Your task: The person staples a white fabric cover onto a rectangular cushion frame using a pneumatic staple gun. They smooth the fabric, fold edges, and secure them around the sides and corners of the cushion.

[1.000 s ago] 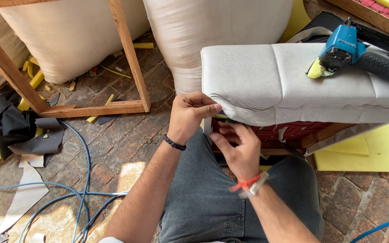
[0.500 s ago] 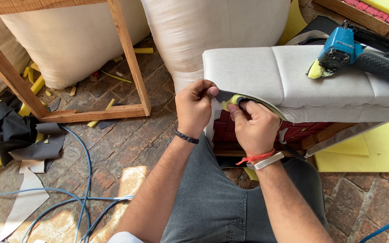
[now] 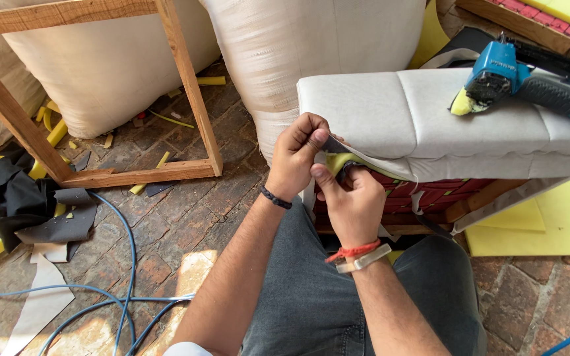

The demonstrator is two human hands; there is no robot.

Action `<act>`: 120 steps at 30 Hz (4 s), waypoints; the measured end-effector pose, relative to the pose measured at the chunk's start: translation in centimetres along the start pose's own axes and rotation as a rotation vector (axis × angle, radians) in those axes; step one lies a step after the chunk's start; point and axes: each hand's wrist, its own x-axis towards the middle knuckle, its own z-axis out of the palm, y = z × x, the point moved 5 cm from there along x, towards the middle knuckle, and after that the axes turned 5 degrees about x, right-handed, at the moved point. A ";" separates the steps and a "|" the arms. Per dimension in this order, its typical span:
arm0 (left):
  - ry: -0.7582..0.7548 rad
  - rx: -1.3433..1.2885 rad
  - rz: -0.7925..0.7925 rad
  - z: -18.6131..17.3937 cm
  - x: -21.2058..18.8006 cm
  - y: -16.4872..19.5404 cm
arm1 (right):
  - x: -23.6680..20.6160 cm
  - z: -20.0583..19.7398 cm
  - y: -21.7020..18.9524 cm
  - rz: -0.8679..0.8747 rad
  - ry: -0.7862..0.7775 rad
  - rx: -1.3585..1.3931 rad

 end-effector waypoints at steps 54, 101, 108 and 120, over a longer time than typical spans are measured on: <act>0.407 1.109 -0.117 -0.4 -5.3 -0.6 | 0.6 1.5 6.8 0.392 -0.693 0.010; 0.510 0.468 -0.020 -2.7 -4.7 -7.8 | 10.0 -15.0 -2.0 -0.125 -0.345 -1.338; 0.475 0.484 -0.025 -2.9 -4.5 -8.4 | -1.6 -2.1 0.7 -0.524 -0.436 -0.409; 0.456 0.618 -0.033 -3.9 -4.1 -8.1 | -1.7 0.3 1.2 -0.354 -0.316 -0.443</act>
